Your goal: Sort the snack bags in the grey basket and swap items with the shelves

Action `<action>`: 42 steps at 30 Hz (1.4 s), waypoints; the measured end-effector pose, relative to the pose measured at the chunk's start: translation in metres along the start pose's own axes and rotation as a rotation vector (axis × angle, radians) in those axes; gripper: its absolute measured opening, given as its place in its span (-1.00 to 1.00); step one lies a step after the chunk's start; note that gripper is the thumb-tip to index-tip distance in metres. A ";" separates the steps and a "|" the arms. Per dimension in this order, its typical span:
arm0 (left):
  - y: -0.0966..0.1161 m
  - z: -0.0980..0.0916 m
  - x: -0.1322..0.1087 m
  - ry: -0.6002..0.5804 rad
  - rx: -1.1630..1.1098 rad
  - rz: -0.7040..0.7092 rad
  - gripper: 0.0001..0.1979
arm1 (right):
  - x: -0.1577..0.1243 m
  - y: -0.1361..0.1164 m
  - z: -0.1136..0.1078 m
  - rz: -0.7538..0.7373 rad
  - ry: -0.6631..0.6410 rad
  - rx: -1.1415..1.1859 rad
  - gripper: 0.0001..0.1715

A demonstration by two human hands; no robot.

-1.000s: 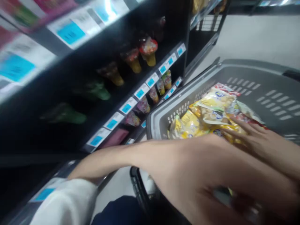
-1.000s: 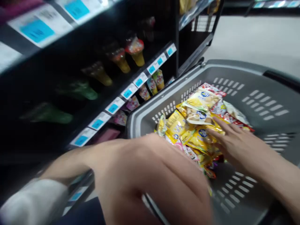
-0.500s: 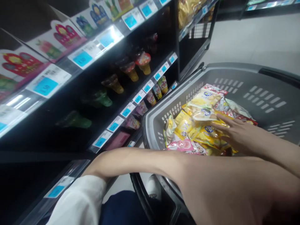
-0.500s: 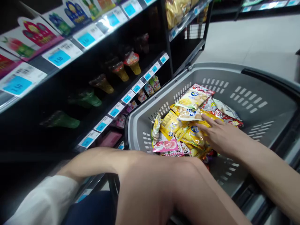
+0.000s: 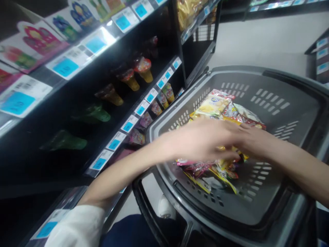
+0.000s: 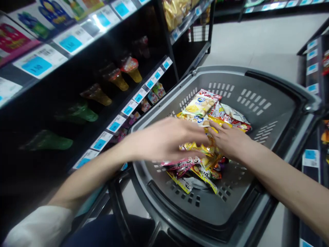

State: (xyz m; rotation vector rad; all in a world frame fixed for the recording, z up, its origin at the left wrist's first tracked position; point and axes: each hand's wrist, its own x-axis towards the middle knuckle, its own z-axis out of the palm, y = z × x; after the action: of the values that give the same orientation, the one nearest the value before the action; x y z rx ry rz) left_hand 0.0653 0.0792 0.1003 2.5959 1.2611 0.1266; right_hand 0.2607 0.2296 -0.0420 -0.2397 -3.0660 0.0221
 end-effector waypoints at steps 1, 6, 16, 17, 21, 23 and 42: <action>-0.021 0.006 -0.001 0.114 -0.015 -0.082 -0.75 | 0.002 -0.001 -0.005 -0.036 -0.035 -0.029 -0.48; -0.090 0.045 -0.008 0.432 -0.068 -0.212 -0.55 | 0.013 -0.017 -0.036 -0.073 0.047 0.044 -0.44; -0.070 0.043 -0.013 0.270 -0.140 -0.113 -0.52 | 0.020 -0.037 -0.066 -0.182 0.411 0.275 -0.77; -0.069 0.042 -0.014 0.251 -0.158 -0.090 -0.51 | 0.020 -0.037 -0.067 -0.180 0.407 0.282 -0.77; -0.066 0.040 -0.016 0.205 -0.229 -0.082 -0.51 | 0.016 -0.043 -0.072 -0.155 0.437 0.281 -0.75; -0.064 0.040 -0.015 0.238 -0.241 -0.133 -0.51 | 0.014 -0.047 -0.076 -0.110 0.459 0.286 -0.73; -0.068 0.047 -0.020 0.441 -0.259 -0.222 -0.15 | 0.006 -0.023 -0.076 0.215 0.459 0.403 -0.59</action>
State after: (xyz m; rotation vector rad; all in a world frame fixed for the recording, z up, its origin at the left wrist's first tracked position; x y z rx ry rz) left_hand 0.0100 0.0955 0.0378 2.2576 1.5433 0.7987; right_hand 0.2564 0.2086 0.0350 -0.4690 -2.4984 0.5121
